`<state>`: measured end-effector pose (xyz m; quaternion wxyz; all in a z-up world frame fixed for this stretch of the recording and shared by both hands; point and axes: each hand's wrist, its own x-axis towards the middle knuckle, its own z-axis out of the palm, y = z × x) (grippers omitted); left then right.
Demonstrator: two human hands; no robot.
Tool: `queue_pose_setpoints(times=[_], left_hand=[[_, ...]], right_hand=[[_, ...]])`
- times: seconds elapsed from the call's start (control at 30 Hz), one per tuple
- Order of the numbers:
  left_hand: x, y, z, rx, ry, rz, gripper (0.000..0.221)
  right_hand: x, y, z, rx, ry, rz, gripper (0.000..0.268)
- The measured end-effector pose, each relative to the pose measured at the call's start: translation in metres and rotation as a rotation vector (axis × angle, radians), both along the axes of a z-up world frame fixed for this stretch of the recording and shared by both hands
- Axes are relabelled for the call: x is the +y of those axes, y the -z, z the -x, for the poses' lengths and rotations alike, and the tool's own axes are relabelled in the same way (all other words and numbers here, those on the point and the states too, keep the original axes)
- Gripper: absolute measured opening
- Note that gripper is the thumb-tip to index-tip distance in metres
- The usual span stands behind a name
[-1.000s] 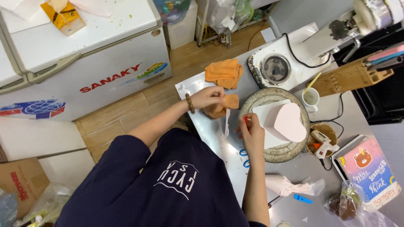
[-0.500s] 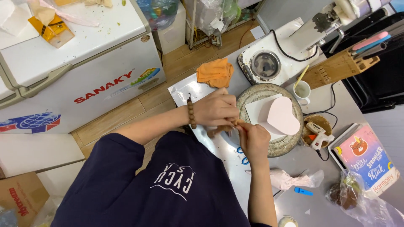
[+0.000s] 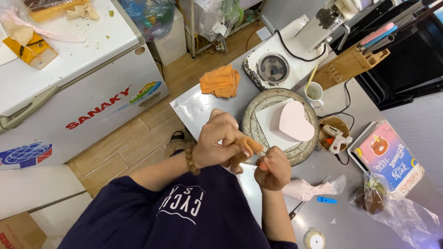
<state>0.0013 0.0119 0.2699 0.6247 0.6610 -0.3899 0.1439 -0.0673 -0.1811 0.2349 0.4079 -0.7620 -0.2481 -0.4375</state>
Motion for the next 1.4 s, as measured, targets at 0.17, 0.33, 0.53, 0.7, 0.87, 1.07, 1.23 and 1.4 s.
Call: queue_pose_setpoints(times=[0.17, 0.33, 0.53, 0.7, 0.87, 1.07, 1.23, 1.4], left_hand=[[-0.009, -0.007, 0.006, 0.255, -0.049, 0.157, 0.052], [-0.01, -0.006, -0.001, 0.303, -0.111, 0.082, 0.052], [-0.019, 0.004, -0.006, 0.262, -0.147, 0.017, 0.052], [-0.025, 0.02, -0.029, 0.025, -0.178, -0.15, 0.045], [-0.017, 0.071, -0.085, 0.404, -0.049, -0.128, 0.03], [-0.02, 0.162, -0.113, 0.235, -0.328, -0.704, 0.065], [-0.072, 0.26, -0.075, 0.733, 0.126, -0.849, 0.109], [-0.12, 0.306, -0.04, 1.412, 0.322, -0.117, 0.072]], right_hand=[[0.009, -0.006, -0.02, -0.074, -0.058, -0.12, 0.022], [0.005, -0.01, -0.041, -0.08, -0.075, -0.174, 0.02], [-0.006, -0.019, -0.063, -0.13, -0.047, -0.242, 0.017], [-0.017, -0.041, -0.065, -0.159, 0.14, -0.425, 0.028], [-0.08, -0.026, -0.032, -0.195, 0.29, -0.594, 0.028], [-0.116, 0.011, 0.028, -0.05, 0.35, -0.691, 0.017], [-0.139, 0.041, 0.068, 0.147, 0.465, -0.691, 0.02], [-0.144, 0.027, 0.07, 0.481, 0.38, -0.703, 0.049]])
